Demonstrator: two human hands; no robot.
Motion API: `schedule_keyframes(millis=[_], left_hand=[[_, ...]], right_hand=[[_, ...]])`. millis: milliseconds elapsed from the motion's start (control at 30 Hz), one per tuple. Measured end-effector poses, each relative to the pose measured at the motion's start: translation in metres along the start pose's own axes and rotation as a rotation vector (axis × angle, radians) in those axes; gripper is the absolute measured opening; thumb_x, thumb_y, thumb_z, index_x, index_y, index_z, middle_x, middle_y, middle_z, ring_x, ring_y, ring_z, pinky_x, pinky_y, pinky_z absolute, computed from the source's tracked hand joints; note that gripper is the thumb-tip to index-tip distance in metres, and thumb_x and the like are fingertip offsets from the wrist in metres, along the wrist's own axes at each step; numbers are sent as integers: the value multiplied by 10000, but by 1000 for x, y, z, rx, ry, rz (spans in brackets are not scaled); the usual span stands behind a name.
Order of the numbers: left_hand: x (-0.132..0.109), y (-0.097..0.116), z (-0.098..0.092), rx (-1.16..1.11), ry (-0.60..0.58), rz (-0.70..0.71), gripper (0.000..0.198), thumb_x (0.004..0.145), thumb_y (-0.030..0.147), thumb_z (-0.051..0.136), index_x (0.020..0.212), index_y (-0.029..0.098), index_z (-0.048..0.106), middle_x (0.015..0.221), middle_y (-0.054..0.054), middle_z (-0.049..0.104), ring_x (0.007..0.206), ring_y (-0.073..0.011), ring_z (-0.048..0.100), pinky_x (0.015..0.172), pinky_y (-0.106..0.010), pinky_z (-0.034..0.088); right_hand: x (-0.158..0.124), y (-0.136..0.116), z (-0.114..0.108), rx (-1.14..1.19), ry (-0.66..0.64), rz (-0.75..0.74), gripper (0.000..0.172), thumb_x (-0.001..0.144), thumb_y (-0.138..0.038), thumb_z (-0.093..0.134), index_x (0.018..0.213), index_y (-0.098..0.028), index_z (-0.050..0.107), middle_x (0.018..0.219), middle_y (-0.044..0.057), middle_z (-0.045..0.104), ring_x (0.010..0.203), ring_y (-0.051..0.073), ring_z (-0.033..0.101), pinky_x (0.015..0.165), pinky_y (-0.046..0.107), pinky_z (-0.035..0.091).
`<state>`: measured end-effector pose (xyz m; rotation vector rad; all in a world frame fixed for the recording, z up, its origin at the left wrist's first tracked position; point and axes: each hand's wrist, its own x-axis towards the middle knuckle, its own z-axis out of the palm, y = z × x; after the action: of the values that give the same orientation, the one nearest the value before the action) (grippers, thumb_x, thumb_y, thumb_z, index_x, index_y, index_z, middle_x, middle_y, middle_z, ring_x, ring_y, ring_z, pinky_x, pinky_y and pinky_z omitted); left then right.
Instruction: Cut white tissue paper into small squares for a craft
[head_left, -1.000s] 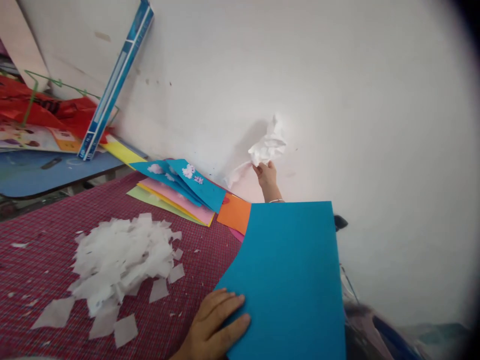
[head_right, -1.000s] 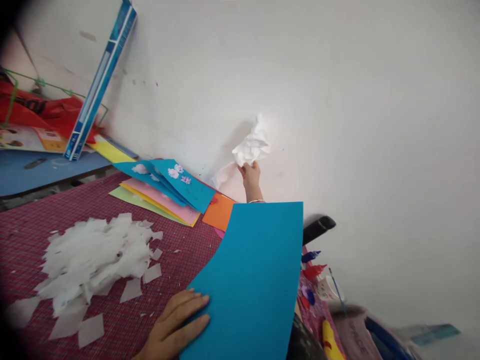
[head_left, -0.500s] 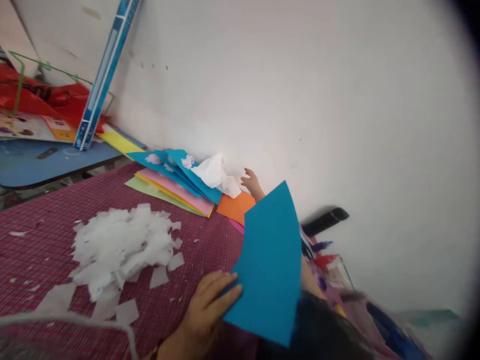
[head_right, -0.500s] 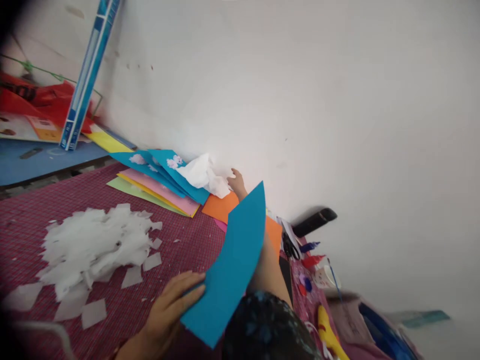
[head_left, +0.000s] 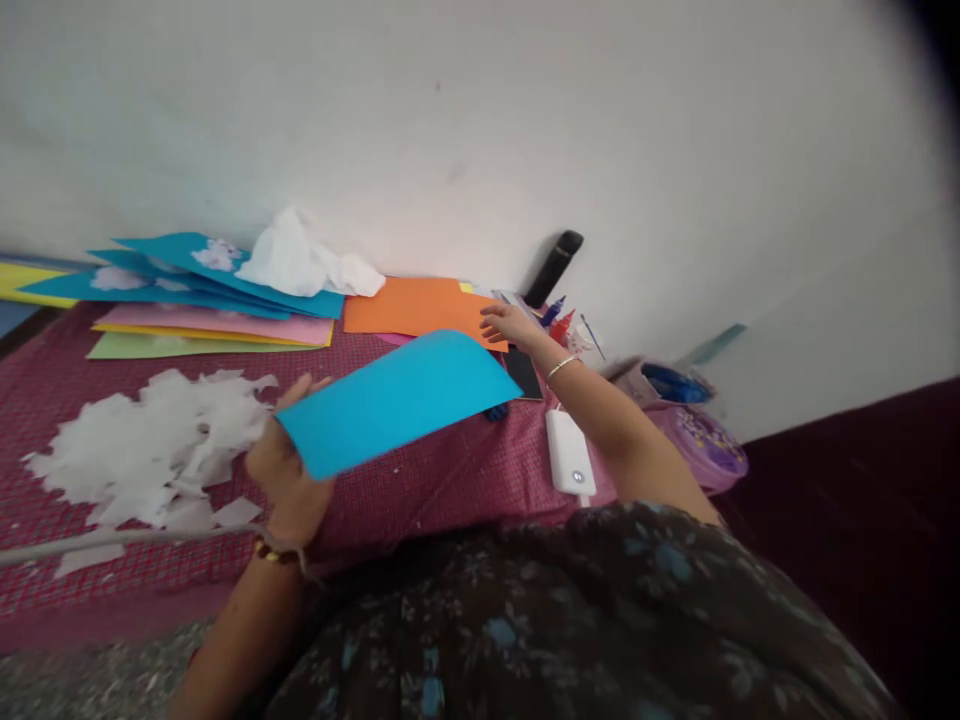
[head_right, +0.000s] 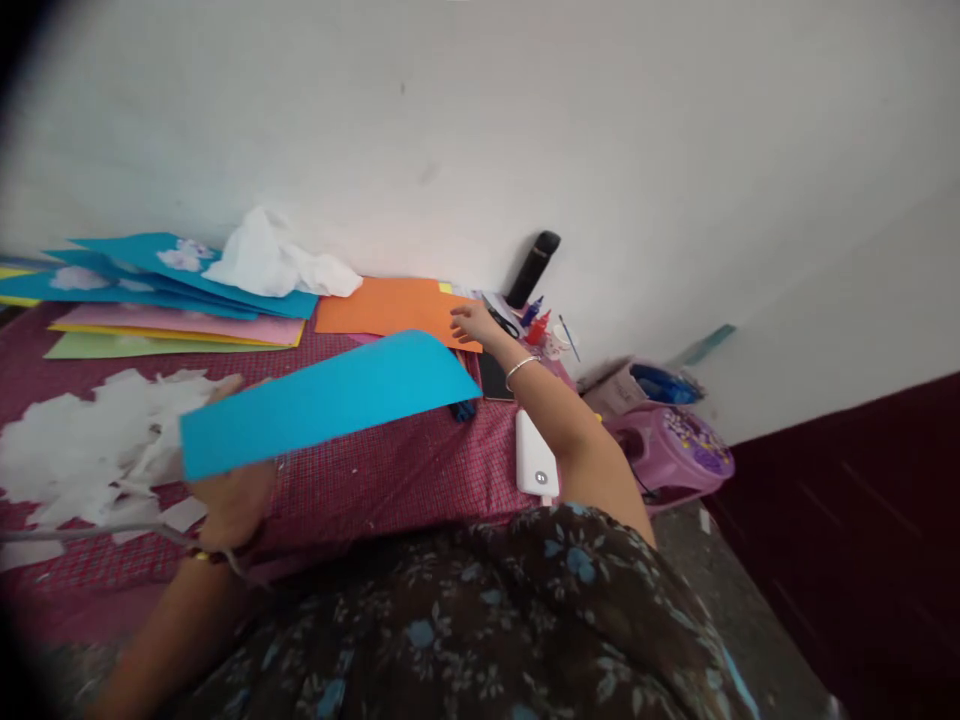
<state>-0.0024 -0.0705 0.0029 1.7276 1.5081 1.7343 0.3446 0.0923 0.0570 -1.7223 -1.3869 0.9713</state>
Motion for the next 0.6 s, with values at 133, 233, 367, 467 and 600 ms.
schedule_keyframes(millis=[133, 233, 367, 467, 600], left_hand=[[21, 18, -37, 452, 146, 64, 321, 997, 392, 464, 834, 179, 640, 768, -37, 667, 829, -239, 705, 718, -381, 537], [32, 28, -62, 620, 188, 109, 264, 971, 372, 497, 853, 183, 639, 700, -48, 613, 754, -258, 689, 668, -390, 516], [30, 28, -76, 720, 25, 338, 244, 958, 278, 490, 1090, 205, 680, 855, -79, 725, 718, -244, 695, 614, -351, 508], [12, 12, -73, 655, -229, 579, 394, 940, 147, 433, 1269, 231, 632, 1094, -79, 760, 802, -222, 724, 621, -313, 512], [-23, -16, -65, 621, -512, 758, 473, 905, 48, 398, 1264, 225, 651, 1206, -71, 739, 962, -195, 727, 810, -291, 559]], right_hand=[[-39, 10, -2, 29, -81, -16, 193, 929, -181, 565, 1085, -123, 663, 815, 60, 734, 628, 133, 667, 698, 298, 590], [-60, 12, 10, 13, -180, -41, 217, 966, -215, 515, 1085, -126, 674, 804, 59, 744, 650, 137, 684, 670, 255, 582], [-68, 14, 27, -386, -214, -132, 294, 994, -174, 449, 1229, -127, 619, 935, 85, 768, 712, 137, 709, 666, 231, 571], [-66, 19, 31, -587, -175, -186, 299, 958, -168, 501, 1220, -140, 641, 1009, 96, 764, 850, 189, 726, 781, 279, 565], [-70, 32, 34, -768, -115, -233, 411, 870, -296, 649, 1248, -134, 630, 1295, 196, 641, 1173, 343, 626, 1007, 428, 478]])
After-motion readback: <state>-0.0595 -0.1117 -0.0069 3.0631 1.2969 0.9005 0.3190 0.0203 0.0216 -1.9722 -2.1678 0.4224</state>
